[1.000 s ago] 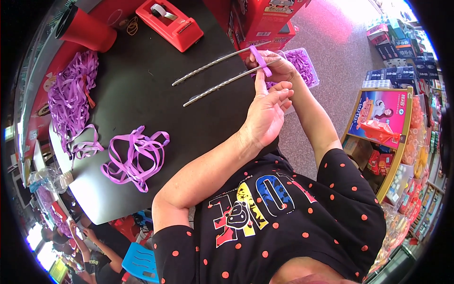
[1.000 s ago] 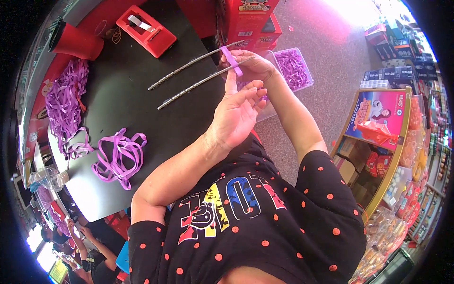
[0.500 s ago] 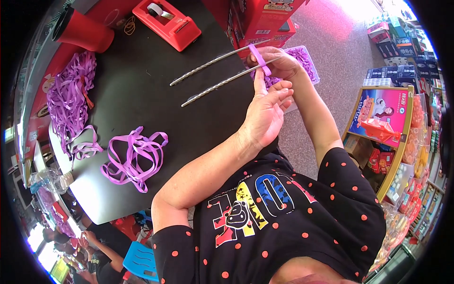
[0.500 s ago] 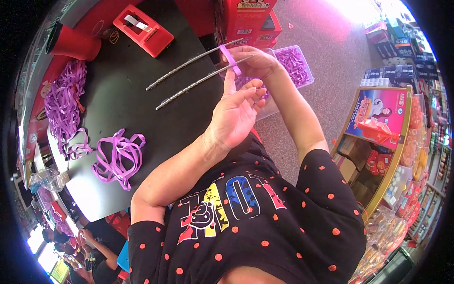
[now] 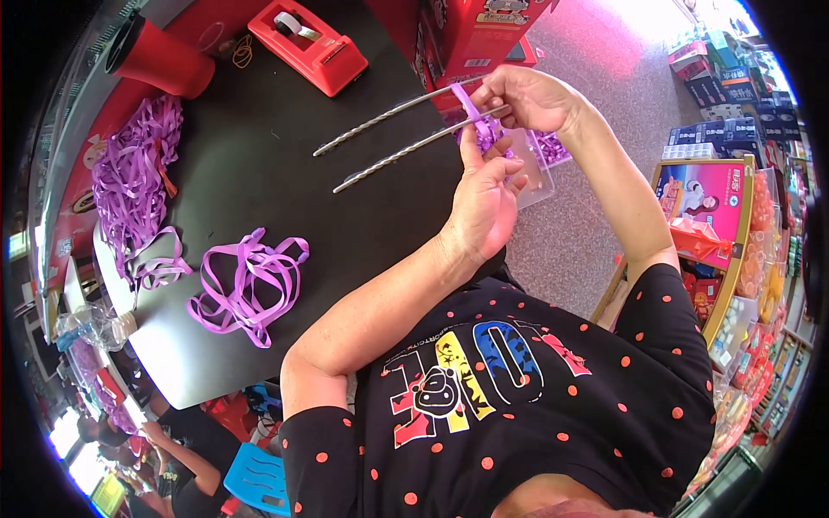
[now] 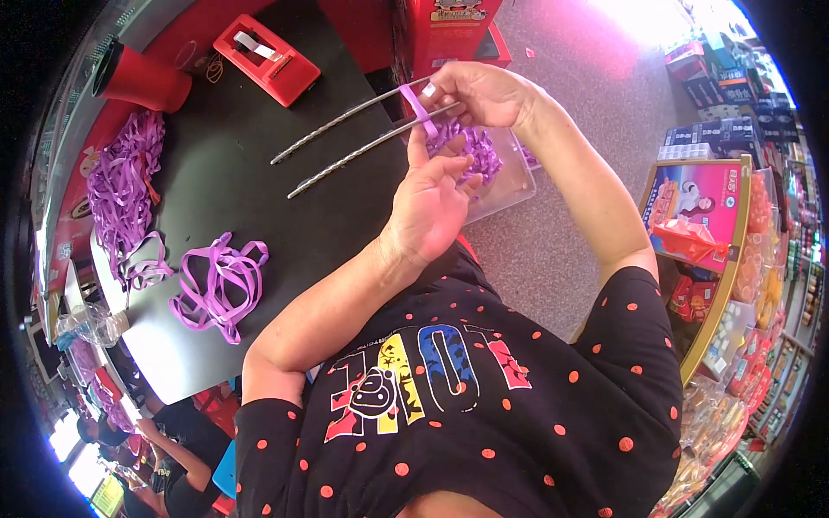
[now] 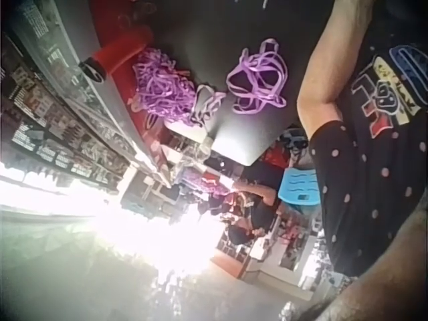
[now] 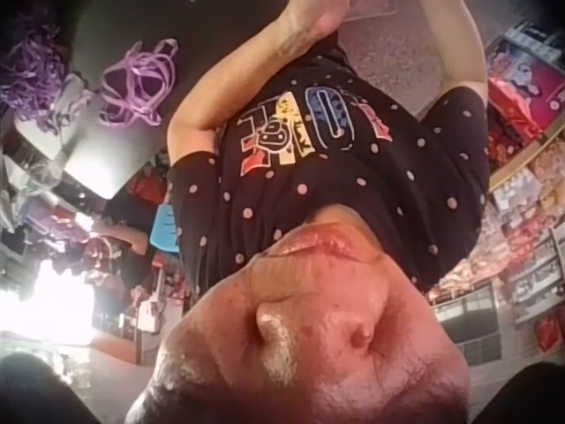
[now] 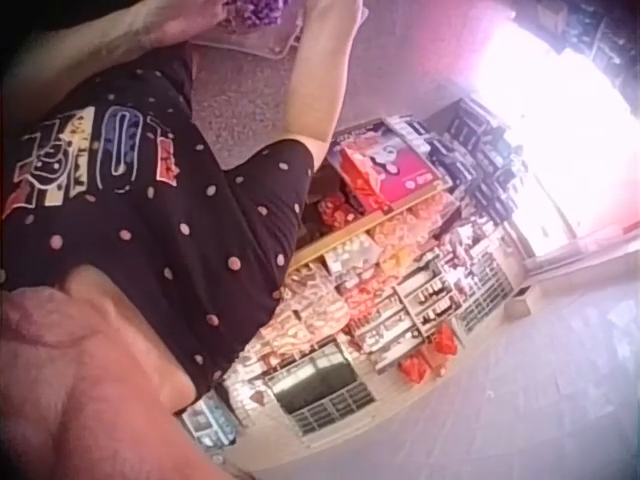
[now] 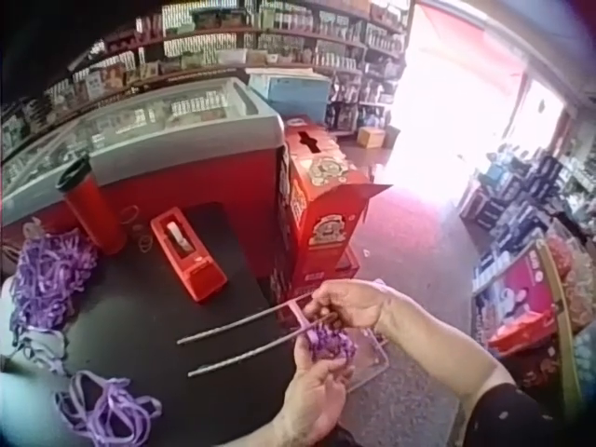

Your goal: Tying purple ribbons onto a metal jig to create loops or bows.

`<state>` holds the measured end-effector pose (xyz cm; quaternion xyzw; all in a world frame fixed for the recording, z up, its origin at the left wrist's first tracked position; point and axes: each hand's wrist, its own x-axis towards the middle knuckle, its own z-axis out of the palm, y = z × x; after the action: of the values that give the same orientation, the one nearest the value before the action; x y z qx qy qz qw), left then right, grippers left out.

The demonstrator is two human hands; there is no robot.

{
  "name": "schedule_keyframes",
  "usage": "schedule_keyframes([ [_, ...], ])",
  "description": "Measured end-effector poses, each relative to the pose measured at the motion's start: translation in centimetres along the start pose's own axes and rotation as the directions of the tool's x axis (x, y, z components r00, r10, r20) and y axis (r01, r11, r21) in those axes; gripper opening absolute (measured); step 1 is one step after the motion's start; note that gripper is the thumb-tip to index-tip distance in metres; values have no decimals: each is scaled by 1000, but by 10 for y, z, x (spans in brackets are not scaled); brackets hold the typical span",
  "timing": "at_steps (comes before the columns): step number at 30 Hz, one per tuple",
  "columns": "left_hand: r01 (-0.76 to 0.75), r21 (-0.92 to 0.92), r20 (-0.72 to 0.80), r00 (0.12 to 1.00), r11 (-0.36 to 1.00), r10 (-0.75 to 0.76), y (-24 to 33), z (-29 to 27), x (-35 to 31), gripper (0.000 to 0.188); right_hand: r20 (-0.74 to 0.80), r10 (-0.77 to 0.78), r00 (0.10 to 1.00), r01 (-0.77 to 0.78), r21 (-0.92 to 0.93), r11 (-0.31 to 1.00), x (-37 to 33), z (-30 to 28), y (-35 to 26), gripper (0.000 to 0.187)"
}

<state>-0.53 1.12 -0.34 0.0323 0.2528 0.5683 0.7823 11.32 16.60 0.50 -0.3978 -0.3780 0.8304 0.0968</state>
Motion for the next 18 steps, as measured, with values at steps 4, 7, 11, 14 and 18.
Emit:
schedule_keyframes([
  [4,-23,-72,-5,1000,997,23,0,3,2,63,1,15,1000,-16,30,999,-2,5,0,25],
  [7,-15,-130,-5,1000,991,15,1,6,1,57,-57,-47,997,46,-11,999,3,1,10,26],
  [11,-2,-184,20,1000,983,6,6,8,2,48,-46,-99,994,100,5,995,2,9,12,19],
  [14,2,-185,38,999,983,5,7,12,2,42,4,-73,997,72,40,997,3,3,15,17],
  [18,-29,-151,72,997,988,41,8,12,0,41,40,-71,997,67,88,994,7,1,18,18],
])
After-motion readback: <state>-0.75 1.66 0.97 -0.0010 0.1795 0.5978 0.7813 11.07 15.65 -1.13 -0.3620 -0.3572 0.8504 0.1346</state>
